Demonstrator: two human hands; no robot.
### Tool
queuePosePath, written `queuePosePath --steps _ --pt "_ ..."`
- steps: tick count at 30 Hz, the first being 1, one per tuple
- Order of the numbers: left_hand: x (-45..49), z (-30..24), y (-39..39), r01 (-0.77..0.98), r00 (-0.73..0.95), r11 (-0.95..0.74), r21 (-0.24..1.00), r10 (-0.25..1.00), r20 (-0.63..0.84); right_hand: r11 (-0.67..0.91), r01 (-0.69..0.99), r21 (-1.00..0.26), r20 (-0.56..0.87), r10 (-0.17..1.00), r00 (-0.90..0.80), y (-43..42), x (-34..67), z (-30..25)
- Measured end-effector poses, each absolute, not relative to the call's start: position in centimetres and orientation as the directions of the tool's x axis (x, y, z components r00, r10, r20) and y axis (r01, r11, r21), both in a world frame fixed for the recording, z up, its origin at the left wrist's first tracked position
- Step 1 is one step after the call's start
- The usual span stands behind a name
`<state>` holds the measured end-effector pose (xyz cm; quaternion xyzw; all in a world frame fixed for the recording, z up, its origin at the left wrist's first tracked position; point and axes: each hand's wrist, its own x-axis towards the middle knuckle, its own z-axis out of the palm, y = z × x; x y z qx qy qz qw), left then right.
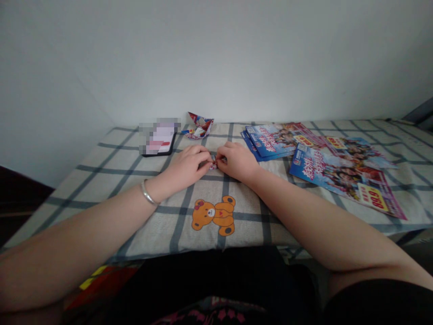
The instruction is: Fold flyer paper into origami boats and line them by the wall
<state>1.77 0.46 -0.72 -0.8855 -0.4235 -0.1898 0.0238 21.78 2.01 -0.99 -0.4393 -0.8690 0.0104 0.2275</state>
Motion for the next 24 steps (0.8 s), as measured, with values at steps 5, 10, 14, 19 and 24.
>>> queuePosePath --steps 5,10,14,19,24 --pt "2.3 -0.4 0.3 0.789 0.522 -0.595 0.152 0.781 0.344 0.599 0.772 -0.215 0.361 0.783 -0.507 1.9 21.7 -0.7" --pt "2.4 -0.3 -0.1 0.804 0.522 -0.586 0.101 0.776 0.353 0.593 0.774 -0.223 0.341 0.791 -0.508 2.0 21.7 -0.6" --pt "2.1 -0.6 0.1 0.811 0.497 -0.57 0.129 0.789 0.36 0.591 0.777 -0.217 0.344 0.791 -0.506 2.0 21.7 -0.7" --pt "1.4 -0.6 0.8 0.748 0.575 -0.641 0.172 0.756 0.312 0.601 0.768 -0.221 0.359 0.782 -0.509 2.0 21.7 -0.8" --pt "0.2 -0.7 1.6 0.734 0.617 -0.652 0.193 0.757 0.214 0.614 0.75 -0.246 0.355 0.777 -0.52 2.2 21.9 -0.9"
